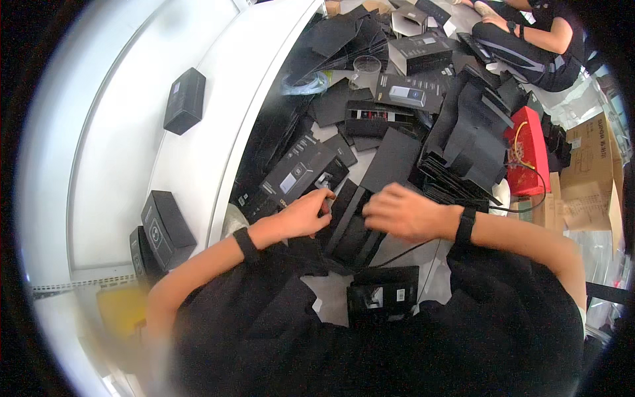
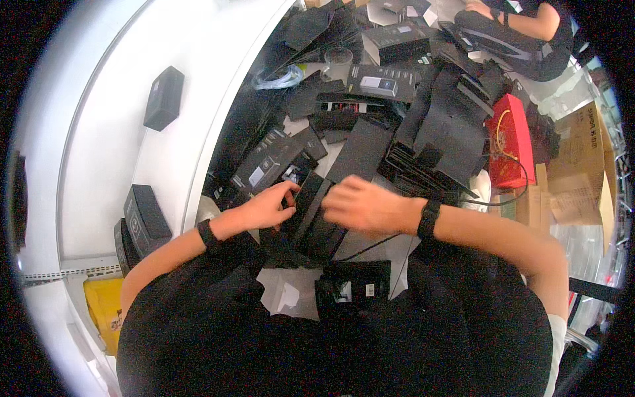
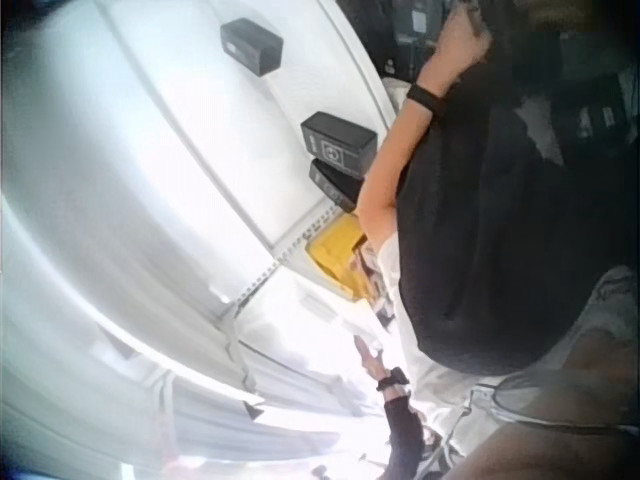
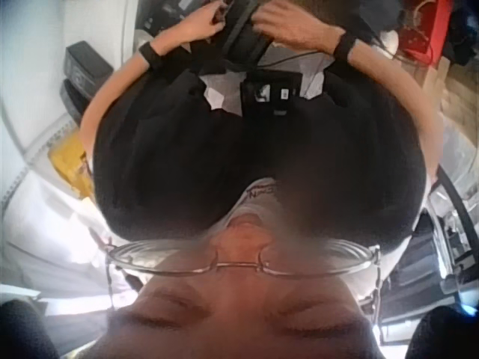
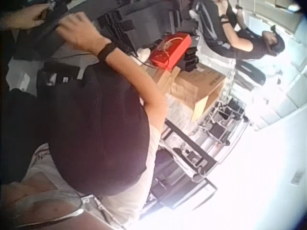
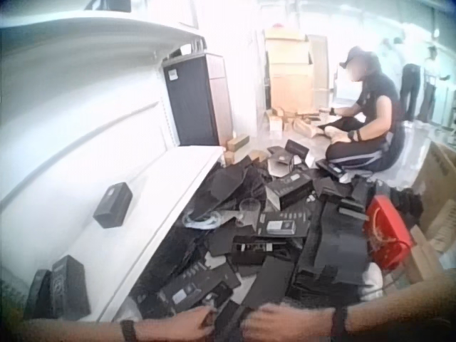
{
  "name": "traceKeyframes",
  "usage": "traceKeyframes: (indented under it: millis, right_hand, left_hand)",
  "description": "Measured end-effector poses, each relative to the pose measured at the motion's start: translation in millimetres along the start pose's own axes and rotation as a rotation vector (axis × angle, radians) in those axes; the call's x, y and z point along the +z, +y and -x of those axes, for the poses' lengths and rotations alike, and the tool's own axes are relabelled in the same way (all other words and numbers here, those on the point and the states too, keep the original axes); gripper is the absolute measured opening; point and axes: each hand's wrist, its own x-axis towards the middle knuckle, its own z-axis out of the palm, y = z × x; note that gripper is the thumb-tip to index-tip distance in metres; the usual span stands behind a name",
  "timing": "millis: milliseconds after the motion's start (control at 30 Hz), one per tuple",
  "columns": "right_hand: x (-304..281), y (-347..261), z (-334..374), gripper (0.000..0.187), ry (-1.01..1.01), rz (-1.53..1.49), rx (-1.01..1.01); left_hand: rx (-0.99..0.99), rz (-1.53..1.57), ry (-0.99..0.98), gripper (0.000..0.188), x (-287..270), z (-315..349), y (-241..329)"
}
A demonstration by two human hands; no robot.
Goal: The person sits on the floor and assembles black cardboard boxes by hand. They fold the flaps of the flat-packed boxes into shape, tuck the tabs to secure the structure, and place the finished boxes on a nearby white shelf.
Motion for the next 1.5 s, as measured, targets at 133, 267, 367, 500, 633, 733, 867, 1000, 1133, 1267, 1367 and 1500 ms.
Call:
traceKeyframes:
  millis: [133, 267, 367, 500, 633, 733, 867, 1000, 1133, 1267, 1367, 1500]
  right_hand:
    - [23, -58, -58, 0.033, -0.106, -0.349, -0.081]
    - [69, -71, -57, 0.032, -0.239, -0.337, 0.106]
    - [68, -41, -48, 0.032, -0.144, -0.288, 0.173]
    - [51, -41, -42, 0.035, -0.085, -0.292, -0.042]
    - [53, -67, -40, 0.039, -0.272, -0.647, -0.133]
    - [61, -57, -40, 0.047, -0.278, -0.459, -0.130]
    - [74, -53, -24, 0.053, -0.158, -0.233, -0.099]
    - [78, -38, -19, 0.049, -0.217, -0.333, -0.062]
    - [83, -19, -11, 0.041, -0.077, -0.307, -0.119]
    - [73, -12, -10, 0.042, 0.017, -0.327, -0.021]
    - [37, 0, 0, 0.062, 0.084, -0.135, 0.220]
    - [40, 6, 10, 0.076, 0.194, -0.253, 0.405]
  left_hand:
    - [0.009, -0.008, 0.027, 0.047, 1, 19, -22]
    - [0.011, 0.113, -0.005, 0.047, -2, 7, -9]
    - [-0.006, 0.066, 0.124, 0.047, -3, 5, -17]
    - [-0.054, 0.060, 0.279, 0.043, 4, -7, -35]
    - [-0.052, 0.023, 0.335, 0.043, 1, -5, -27]
    - [0.006, -0.064, 0.353, 0.044, 1, -9, -44]
    - [-0.057, 0.107, 0.287, 0.048, 0, -5, -19]
    - [-0.015, -0.021, 0.323, 0.056, 3, -3, -27]
    - [0.132, -0.230, 0.297, 0.066, 1, 4, -7]
    - [0.209, -0.475, 0.269, 0.076, 10, 11, 6]
    - [0.217, -0.611, 0.259, 0.083, 19, 9, 5]
    - [0.281, -0.698, 0.193, 0.097, 27, 1, 10]
